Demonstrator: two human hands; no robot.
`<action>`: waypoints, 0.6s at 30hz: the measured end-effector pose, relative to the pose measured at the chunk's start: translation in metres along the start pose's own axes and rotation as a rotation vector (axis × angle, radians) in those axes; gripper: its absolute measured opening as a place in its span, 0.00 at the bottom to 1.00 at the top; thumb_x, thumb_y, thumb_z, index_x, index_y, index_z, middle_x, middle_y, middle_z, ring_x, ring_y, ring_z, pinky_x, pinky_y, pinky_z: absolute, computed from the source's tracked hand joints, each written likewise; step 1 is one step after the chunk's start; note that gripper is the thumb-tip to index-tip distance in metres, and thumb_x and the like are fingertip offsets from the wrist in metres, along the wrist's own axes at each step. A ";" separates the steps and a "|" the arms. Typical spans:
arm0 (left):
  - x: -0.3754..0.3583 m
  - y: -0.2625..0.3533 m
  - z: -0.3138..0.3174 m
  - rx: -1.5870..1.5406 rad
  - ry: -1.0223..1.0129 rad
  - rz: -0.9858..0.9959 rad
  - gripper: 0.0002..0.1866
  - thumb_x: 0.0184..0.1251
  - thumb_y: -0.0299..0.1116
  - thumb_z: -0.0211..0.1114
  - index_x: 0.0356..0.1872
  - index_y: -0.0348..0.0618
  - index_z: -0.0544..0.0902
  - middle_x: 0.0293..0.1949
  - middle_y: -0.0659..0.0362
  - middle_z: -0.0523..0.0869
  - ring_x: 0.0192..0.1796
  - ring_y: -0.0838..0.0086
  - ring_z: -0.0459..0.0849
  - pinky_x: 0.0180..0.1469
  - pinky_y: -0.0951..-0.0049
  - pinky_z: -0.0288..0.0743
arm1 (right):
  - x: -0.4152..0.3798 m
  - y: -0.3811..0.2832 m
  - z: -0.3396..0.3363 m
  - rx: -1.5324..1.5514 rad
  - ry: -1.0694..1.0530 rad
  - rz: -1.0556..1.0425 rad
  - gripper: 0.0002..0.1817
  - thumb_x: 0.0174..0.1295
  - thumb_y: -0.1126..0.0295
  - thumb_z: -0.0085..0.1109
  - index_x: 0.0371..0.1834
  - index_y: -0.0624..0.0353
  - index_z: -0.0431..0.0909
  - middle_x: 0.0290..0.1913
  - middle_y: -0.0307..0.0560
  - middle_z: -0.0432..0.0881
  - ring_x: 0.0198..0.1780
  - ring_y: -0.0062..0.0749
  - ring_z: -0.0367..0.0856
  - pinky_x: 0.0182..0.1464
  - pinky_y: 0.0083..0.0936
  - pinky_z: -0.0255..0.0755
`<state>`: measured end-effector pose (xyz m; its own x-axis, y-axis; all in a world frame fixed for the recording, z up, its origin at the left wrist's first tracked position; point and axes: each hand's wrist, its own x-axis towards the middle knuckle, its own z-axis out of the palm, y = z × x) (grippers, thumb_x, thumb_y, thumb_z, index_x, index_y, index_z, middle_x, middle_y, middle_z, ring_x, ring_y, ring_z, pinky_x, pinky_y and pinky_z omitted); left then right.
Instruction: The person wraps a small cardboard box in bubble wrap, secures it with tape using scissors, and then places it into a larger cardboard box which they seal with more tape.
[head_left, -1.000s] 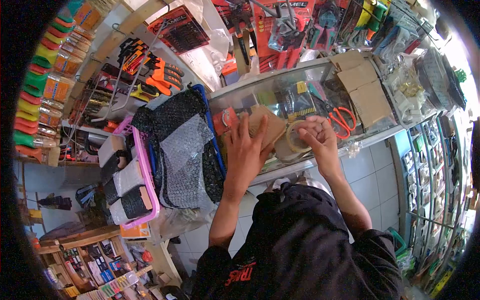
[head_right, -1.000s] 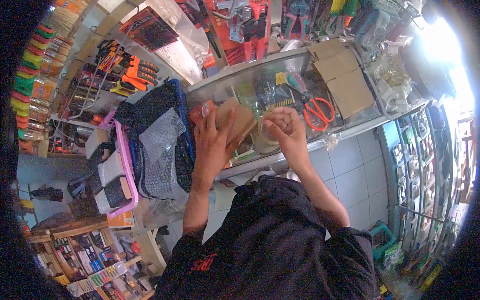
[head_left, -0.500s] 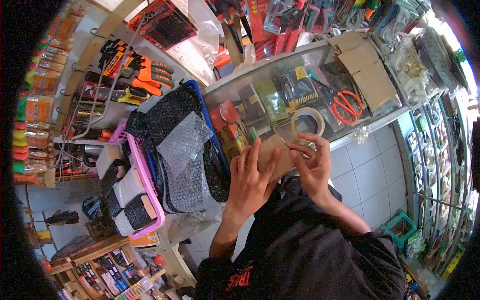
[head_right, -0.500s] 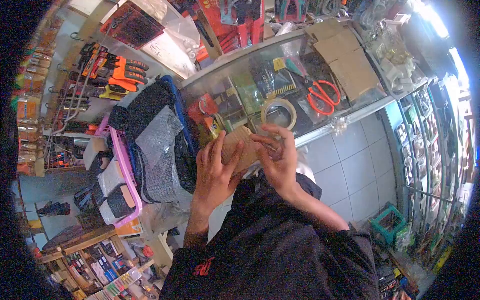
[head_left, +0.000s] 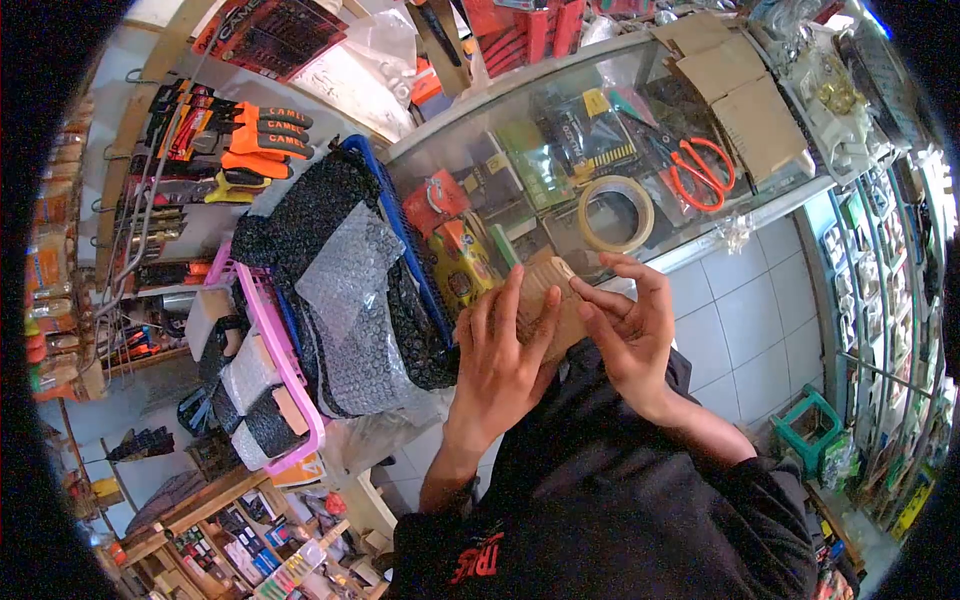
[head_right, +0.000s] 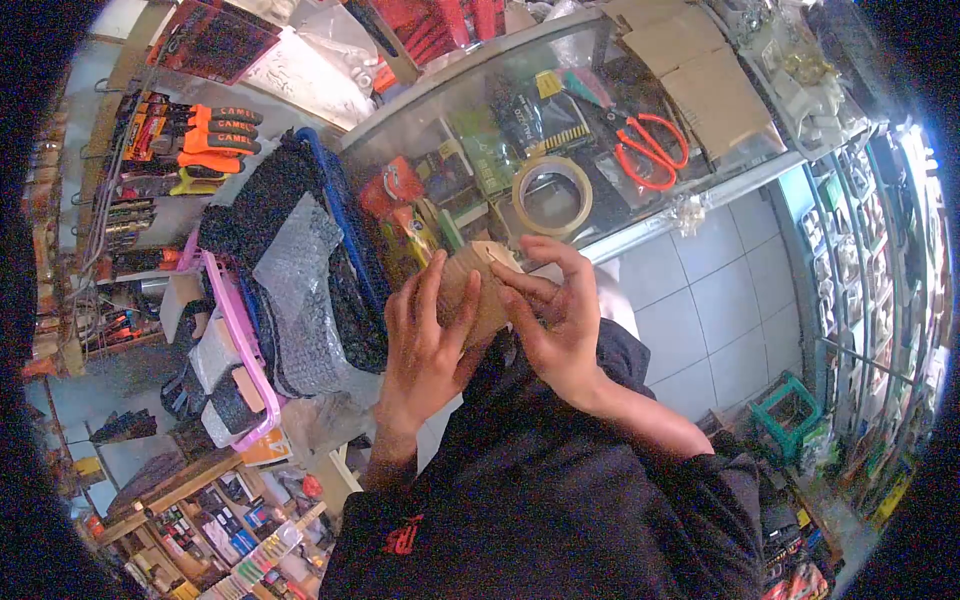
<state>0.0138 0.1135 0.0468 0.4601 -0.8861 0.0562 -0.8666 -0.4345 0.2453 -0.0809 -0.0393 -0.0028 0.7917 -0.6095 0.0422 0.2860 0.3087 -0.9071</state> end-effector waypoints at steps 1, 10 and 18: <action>0.000 0.000 0.000 0.000 0.007 0.003 0.47 0.60 0.36 0.75 0.83 0.51 0.66 0.81 0.38 0.60 0.72 0.42 0.69 0.71 0.41 0.65 | 0.000 0.000 0.001 0.020 0.001 0.002 0.31 0.67 0.93 0.58 0.70 0.61 0.62 0.76 0.55 0.63 0.71 0.51 0.80 0.65 0.31 0.83; -0.002 0.005 0.011 -0.049 0.083 -0.056 0.46 0.55 0.38 0.78 0.79 0.49 0.72 0.80 0.40 0.63 0.72 0.42 0.69 0.70 0.41 0.66 | -0.003 -0.008 0.007 -0.087 0.047 -0.033 0.30 0.63 0.94 0.63 0.67 0.64 0.65 0.72 0.56 0.65 0.62 0.42 0.86 0.64 0.32 0.84; -0.002 0.009 0.012 -0.021 0.101 -0.059 0.44 0.55 0.39 0.79 0.77 0.49 0.75 0.80 0.40 0.63 0.72 0.43 0.69 0.71 0.42 0.65 | -0.006 0.004 0.001 -0.233 -0.022 -0.176 0.30 0.64 0.93 0.63 0.67 0.66 0.66 0.64 0.53 0.70 0.61 0.42 0.87 0.63 0.32 0.85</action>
<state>0.0030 0.1095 0.0370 0.5286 -0.8376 0.1381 -0.8335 -0.4813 0.2712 -0.0839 -0.0341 -0.0061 0.7529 -0.6224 0.2140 0.2902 0.0222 -0.9567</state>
